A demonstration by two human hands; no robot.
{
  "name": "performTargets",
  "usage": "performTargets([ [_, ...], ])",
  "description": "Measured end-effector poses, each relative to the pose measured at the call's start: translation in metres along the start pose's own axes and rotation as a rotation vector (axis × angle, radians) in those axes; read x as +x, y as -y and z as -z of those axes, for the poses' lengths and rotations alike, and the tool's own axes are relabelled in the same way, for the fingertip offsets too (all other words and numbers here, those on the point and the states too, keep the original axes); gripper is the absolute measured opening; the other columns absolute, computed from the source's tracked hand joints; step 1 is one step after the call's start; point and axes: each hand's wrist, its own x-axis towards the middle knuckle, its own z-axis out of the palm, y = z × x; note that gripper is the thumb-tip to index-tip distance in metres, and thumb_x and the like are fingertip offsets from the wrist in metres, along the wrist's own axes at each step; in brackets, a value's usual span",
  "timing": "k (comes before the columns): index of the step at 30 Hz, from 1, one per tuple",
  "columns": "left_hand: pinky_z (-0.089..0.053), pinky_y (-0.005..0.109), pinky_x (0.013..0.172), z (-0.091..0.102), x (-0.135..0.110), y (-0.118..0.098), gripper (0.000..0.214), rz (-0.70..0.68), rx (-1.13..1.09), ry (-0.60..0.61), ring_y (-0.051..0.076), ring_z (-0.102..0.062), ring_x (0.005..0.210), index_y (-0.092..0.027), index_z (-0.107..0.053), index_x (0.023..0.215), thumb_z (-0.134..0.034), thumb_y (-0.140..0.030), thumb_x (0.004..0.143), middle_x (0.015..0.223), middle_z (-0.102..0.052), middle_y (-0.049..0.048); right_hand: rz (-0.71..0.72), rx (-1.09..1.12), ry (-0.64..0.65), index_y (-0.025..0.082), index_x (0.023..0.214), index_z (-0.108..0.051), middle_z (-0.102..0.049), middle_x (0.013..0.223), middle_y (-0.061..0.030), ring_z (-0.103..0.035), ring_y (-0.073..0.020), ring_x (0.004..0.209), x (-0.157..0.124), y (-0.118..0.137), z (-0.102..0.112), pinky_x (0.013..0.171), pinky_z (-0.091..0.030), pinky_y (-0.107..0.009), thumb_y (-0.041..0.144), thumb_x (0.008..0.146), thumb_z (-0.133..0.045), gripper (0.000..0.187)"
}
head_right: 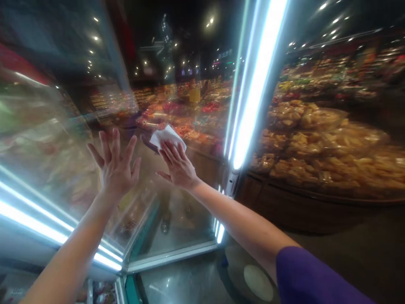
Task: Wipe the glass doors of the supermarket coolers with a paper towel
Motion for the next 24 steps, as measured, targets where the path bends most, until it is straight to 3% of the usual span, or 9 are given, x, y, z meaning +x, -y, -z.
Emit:
performTargets([
  [6,0.021,0.073,0.119,-0.001,0.016,0.018,0.071,-0.064,-0.083,-0.045,0.033,0.018,0.157,-0.045,-0.02,0.161,-0.052,-0.035,0.098,0.173,-0.008,-0.0045,-0.136,-0.152,-0.166,0.003,0.162,-0.021,-0.016,0.172,-0.0166,-0.001,-0.0317,0.161,0.046,0.018,-0.002,0.132,-0.003,-0.057,0.064,0.103,-0.034,0.086],
  [9,0.02,0.074,0.119,-0.003,0.022,0.027,0.074,-0.096,-0.154,-0.072,0.035,0.018,0.157,-0.047,-0.018,0.16,-0.055,-0.035,0.097,0.173,-0.004,-0.006,-0.149,-0.164,-0.096,0.005,0.162,-0.024,-0.021,0.171,-0.0168,-0.004,-0.032,0.161,0.038,0.026,-0.022,0.132,-0.008,-0.06,0.065,0.102,-0.037,0.086],
  [12,0.016,0.074,0.122,-0.008,0.025,0.033,0.075,-0.141,-0.159,-0.073,0.033,0.016,0.157,-0.048,-0.015,0.16,-0.054,-0.034,0.098,0.174,-0.004,-0.0052,-0.145,-0.151,-0.036,0.007,0.162,-0.026,-0.027,0.169,-0.0181,-0.007,-0.0328,0.161,0.029,0.017,-0.034,0.131,-0.011,-0.062,0.064,0.1,-0.042,0.086],
  [17,0.007,0.071,0.126,-0.021,0.029,0.026,0.073,-0.15,-0.114,-0.08,0.03,0.011,0.159,-0.045,-0.017,0.161,-0.053,-0.033,0.098,0.173,-0.016,-0.0015,-0.322,-0.151,-0.21,0.01,0.166,-0.002,-0.012,0.173,-0.0163,-0.002,-0.0333,0.161,0.057,-0.011,-0.016,0.13,-0.01,-0.063,0.059,0.102,-0.039,0.09],
  [19,0.008,0.071,0.126,-0.026,0.03,0.021,0.074,-0.161,-0.09,-0.096,0.03,0.011,0.159,-0.043,-0.016,0.162,-0.053,-0.032,0.098,0.173,-0.016,-0.0002,-0.308,-0.144,-0.222,0.01,0.166,0.006,-0.01,0.173,-0.0175,-0.004,-0.035,0.161,0.052,-0.013,-0.021,0.129,-0.013,-0.065,0.058,0.102,-0.04,0.092],
  [24,0.008,0.069,0.127,-0.032,0.033,0.012,0.079,-0.175,-0.042,-0.15,0.028,0.012,0.159,-0.042,-0.011,0.162,-0.055,-0.03,0.098,0.173,-0.008,0.0007,-0.199,-0.129,-0.212,0.013,0.163,0.02,-0.006,0.172,-0.0227,-0.01,-0.0407,0.159,0.005,-0.028,-0.048,0.123,-0.024,-0.073,0.057,0.099,-0.047,0.102],
])
